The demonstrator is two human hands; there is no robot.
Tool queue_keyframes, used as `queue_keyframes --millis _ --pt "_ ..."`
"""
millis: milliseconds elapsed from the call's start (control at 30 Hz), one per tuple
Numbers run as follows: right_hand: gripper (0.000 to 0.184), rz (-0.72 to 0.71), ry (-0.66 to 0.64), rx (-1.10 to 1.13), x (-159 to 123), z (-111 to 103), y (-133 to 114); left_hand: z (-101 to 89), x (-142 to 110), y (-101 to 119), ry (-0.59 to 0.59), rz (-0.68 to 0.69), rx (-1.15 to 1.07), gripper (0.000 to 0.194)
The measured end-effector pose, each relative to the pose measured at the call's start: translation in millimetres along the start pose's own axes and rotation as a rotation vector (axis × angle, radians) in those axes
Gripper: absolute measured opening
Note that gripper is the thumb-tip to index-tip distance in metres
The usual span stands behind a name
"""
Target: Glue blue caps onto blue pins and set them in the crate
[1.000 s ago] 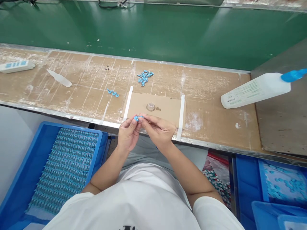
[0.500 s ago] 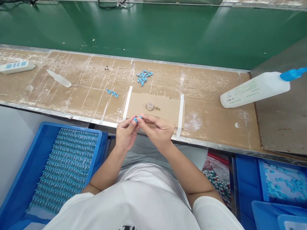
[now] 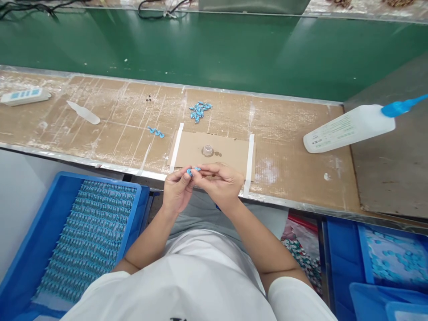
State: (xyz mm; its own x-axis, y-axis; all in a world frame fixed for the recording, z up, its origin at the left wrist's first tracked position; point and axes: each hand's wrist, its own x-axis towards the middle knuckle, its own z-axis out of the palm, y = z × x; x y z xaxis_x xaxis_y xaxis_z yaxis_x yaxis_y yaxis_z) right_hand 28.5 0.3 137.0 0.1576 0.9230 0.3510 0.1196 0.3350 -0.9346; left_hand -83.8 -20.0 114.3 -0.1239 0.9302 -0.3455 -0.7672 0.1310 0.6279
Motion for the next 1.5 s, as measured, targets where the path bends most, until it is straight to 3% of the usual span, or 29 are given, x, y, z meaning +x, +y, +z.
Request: queue_keyframes --millis 167,433,767,933,1167,1500 --pt "0.026 -0.025 -0.034 0.059 0.5 -2.4 0.8 1.8 -0.8 -1.4 -0.028 -0.018 -0.016 0.028" --pt "0.027 0.189 -0.022 0.211 0.6 0.5 -0.6 7.4 1.7 0.4 -0.064 -0.102 -0.074 0.032" --pt "0.028 0.378 -0.19 0.354 -2.1 5.8 -4.0 4.0 2.9 6.4 -0.113 -0.231 -0.104 0.048" --pt "0.023 0.36 -0.217 0.357 -3.4 7.6 -8.8 6.5 -2.0 13.5 -0.13 -0.208 -0.088 0.051" --pt "0.034 0.378 -0.238 0.384 0.5 10.5 -10.9 -0.2 0.8 12.6 -0.126 -0.165 -0.103 0.045" --pt "0.03 0.271 -0.321 0.396 1.2 15.1 -12.1 -12.1 -1.4 14.0 -0.119 -0.112 -0.098 0.046"
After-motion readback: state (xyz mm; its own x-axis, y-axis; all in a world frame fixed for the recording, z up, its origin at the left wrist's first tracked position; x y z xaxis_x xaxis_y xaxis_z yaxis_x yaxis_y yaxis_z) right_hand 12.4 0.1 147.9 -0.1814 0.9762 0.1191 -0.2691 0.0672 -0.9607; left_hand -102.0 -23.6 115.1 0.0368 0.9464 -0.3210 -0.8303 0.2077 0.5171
